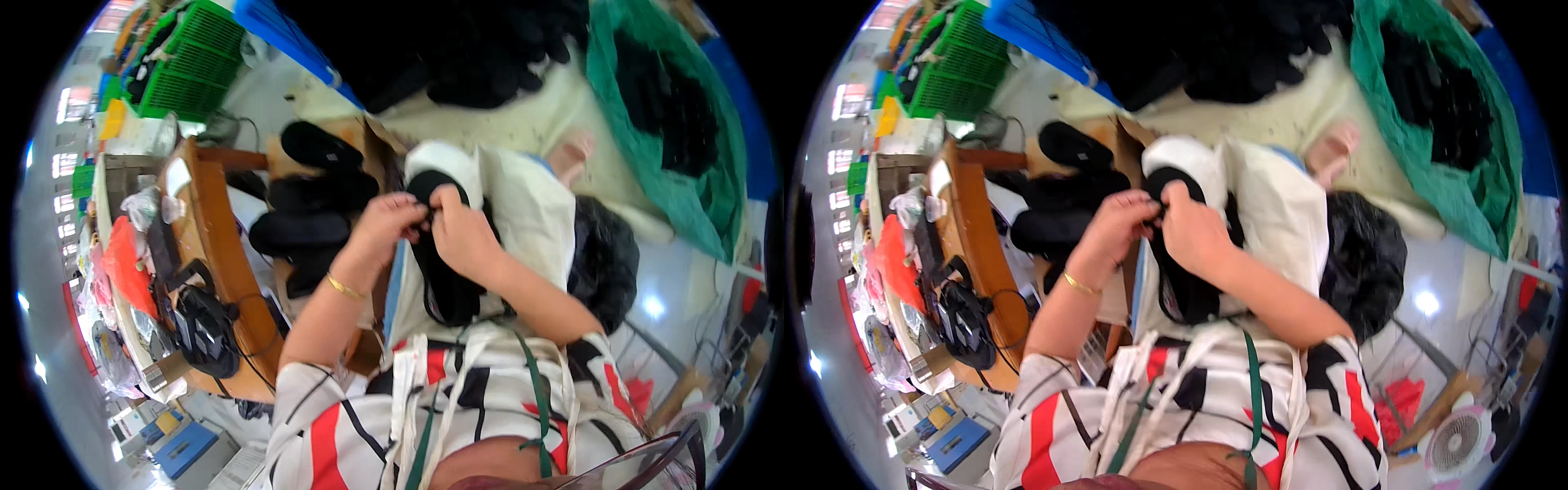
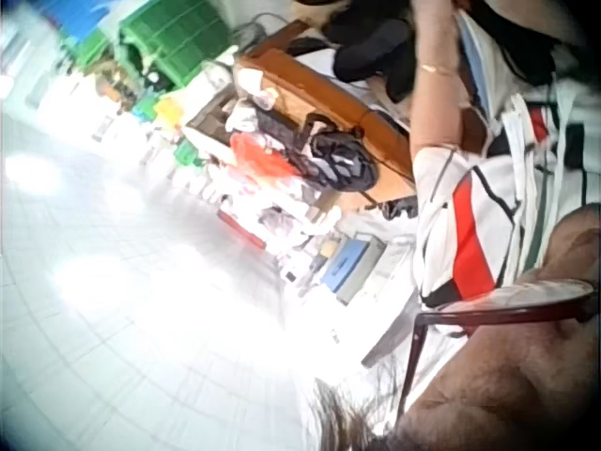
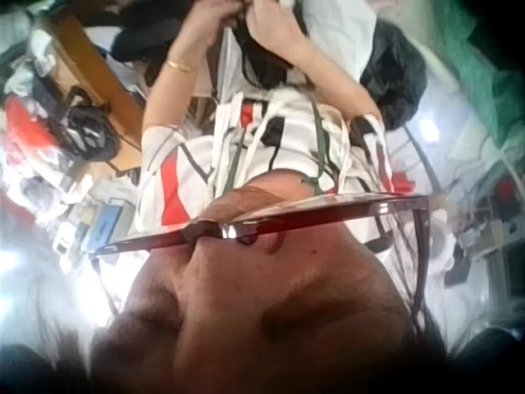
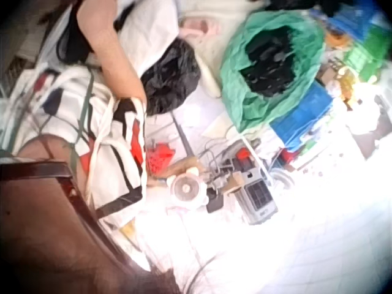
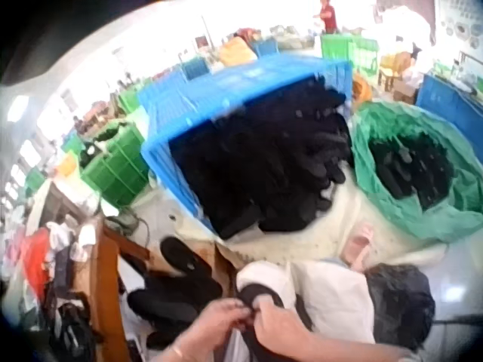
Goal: The person sits on the floor and sews a small red tag onto the heel of a black slip-on shoe using a needle and thread. They repeatedly pull the thread through the shoe and tie knots to secure the tag, handling multiple shoes from a nearby pile.
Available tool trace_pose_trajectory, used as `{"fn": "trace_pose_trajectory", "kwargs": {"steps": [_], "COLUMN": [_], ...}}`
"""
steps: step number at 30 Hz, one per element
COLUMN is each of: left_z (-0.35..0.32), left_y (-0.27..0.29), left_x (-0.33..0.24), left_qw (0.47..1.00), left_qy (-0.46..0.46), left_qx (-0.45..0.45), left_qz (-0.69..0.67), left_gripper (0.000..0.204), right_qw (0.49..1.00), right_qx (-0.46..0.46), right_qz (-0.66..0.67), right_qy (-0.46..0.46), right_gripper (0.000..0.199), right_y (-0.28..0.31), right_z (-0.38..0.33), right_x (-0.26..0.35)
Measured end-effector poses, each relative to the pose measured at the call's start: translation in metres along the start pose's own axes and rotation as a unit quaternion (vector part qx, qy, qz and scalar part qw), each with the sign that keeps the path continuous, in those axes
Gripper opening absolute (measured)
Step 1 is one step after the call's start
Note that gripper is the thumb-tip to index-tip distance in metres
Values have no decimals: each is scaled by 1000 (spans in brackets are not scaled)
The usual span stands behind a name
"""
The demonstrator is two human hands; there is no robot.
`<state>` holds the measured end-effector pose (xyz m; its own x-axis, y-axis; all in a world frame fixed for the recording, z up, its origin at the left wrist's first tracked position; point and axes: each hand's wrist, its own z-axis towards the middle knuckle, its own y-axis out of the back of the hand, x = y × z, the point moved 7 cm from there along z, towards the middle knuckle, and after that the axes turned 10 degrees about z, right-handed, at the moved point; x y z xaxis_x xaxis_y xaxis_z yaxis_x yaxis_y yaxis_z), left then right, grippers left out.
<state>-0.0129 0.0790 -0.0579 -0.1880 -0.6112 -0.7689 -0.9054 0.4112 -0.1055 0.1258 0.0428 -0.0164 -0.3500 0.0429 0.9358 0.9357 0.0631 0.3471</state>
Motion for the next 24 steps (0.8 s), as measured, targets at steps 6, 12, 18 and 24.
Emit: {"fn": "trace_pose_trajectory", "kwargs": {"steps": [6,12,18,24], "left_z": [-5,-5,0,5], "left_y": [0,-2,-3,5], "left_x": [1,-5,2,9], "left_qw": [999,996,990,981], "left_qy": [-20,-49,-66,-95], "left_qx": [-5,-3,-10,-33], "left_qz": [38,70,127,164], "left_gripper": [11,12,14,16], "right_qw": [998,993,986,930], "right_qx": [54,29,-68,59], "right_qz": [-23,90,3,347], "right_qy": [9,76,154,-109], "right_gripper": [12,7,8,19], "right_y": [20,21,9,-7], "right_z": [13,18,23,43], "right_x": [14,19,15,-2]}}
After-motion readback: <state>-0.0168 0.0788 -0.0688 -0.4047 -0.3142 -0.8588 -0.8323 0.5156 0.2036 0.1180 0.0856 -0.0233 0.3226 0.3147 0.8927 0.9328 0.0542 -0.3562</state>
